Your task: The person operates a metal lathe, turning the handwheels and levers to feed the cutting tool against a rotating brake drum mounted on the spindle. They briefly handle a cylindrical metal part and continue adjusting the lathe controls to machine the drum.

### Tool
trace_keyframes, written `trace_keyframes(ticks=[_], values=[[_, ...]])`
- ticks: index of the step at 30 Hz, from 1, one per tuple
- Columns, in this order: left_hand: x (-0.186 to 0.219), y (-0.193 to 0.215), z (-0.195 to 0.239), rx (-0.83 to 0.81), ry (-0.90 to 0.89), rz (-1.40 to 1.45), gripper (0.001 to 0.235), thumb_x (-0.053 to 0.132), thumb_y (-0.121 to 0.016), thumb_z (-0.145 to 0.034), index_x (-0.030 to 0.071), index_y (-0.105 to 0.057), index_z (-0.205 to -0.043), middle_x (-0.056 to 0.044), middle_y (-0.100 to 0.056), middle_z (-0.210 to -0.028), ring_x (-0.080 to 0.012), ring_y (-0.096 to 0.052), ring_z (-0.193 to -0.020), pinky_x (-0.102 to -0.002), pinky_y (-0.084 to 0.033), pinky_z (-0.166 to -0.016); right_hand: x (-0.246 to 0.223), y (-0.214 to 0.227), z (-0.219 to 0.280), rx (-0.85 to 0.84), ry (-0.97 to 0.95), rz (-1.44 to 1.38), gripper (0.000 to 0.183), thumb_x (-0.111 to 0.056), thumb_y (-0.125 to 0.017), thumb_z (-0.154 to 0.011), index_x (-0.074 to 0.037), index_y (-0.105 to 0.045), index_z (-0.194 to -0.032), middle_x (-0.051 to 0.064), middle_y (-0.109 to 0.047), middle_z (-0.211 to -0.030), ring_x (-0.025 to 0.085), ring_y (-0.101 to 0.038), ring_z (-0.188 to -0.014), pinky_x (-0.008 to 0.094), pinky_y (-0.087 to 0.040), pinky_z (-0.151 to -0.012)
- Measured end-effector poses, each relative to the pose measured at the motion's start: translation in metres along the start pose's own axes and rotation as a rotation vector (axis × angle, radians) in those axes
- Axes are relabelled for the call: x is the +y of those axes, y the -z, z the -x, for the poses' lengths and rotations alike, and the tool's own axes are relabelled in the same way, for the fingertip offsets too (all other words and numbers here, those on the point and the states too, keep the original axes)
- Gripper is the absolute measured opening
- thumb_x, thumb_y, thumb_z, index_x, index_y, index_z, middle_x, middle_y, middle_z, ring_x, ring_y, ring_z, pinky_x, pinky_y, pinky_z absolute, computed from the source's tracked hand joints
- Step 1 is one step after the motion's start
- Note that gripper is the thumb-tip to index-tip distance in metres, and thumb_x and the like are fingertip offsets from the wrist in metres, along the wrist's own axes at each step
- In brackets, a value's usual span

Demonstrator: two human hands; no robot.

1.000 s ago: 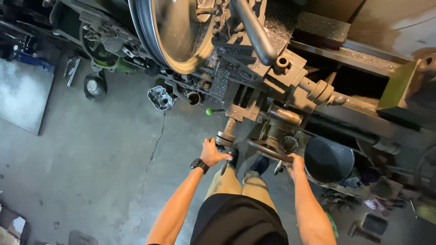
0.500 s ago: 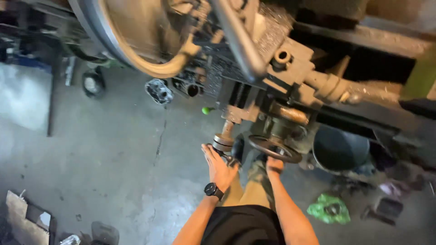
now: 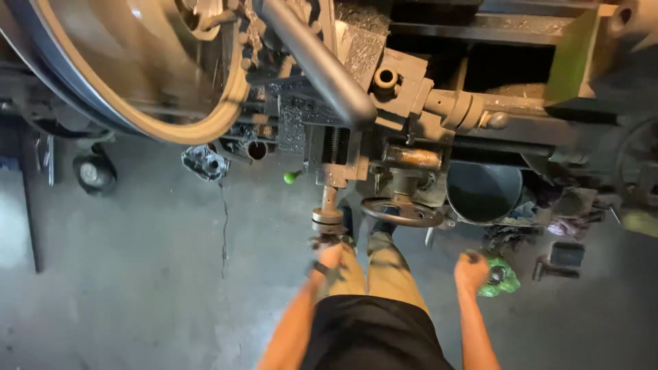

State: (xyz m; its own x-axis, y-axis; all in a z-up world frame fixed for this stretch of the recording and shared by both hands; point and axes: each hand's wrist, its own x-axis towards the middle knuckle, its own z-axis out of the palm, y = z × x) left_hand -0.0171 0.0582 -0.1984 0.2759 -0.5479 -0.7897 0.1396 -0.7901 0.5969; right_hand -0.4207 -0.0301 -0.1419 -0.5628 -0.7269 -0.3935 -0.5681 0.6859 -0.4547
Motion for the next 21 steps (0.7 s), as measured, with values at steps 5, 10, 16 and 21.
trace_keyframes(ticks=[5,10,16,21], values=[[0.001,-0.023,0.005,0.042,-0.349,-0.067,0.041,0.034,-0.074,-0.092,0.001,-0.064,-0.114,-0.007,-0.074,-0.095,-0.0162,-0.07,-0.074,-0.035,-0.057,-0.059,-0.084,0.003,0.072,-0.231,0.294,-0.448,0.014,-0.006,-0.063,-0.096,0.0,-0.071,-0.107,0.008,-0.074,-0.095,0.015,-0.068,-0.085,0.029,-0.055,-0.08],[0.101,-0.01,0.091,0.06,-0.061,-0.027,0.047,0.044,-0.061,-0.097,-0.002,-0.071,-0.097,-0.01,-0.068,-0.074,-0.0176,-0.065,-0.06,-0.04,-0.053,-0.049,-0.135,-0.005,0.118,-0.517,0.061,-0.584,0.012,-0.003,-0.064,-0.095,0.003,-0.072,-0.103,0.009,-0.075,-0.089,0.017,-0.071,-0.079,0.031,-0.057,-0.073],[0.036,-0.029,0.046,0.415,-0.155,0.183,0.075,0.063,-0.045,-0.106,-0.004,-0.068,-0.082,-0.007,-0.065,-0.064,-0.0161,-0.059,-0.054,-0.037,-0.047,-0.05,-0.293,0.072,0.079,-0.142,0.598,-0.431,0.012,0.0,-0.061,-0.101,0.001,-0.07,-0.109,0.011,-0.074,-0.095,0.019,-0.072,-0.085,0.031,-0.058,-0.076],[0.085,0.031,0.05,-0.899,0.454,1.02,0.091,0.08,-0.015,-0.096,0.005,-0.065,-0.086,-0.004,-0.05,-0.049,-0.0187,-0.037,-0.044,-0.033,-0.029,-0.042,-0.378,0.046,0.033,-0.053,1.195,0.183,0.043,-0.002,-0.066,-0.084,-0.004,-0.067,-0.127,0.021,-0.063,-0.115,0.04,-0.059,-0.112,0.048,-0.05,-0.095]])
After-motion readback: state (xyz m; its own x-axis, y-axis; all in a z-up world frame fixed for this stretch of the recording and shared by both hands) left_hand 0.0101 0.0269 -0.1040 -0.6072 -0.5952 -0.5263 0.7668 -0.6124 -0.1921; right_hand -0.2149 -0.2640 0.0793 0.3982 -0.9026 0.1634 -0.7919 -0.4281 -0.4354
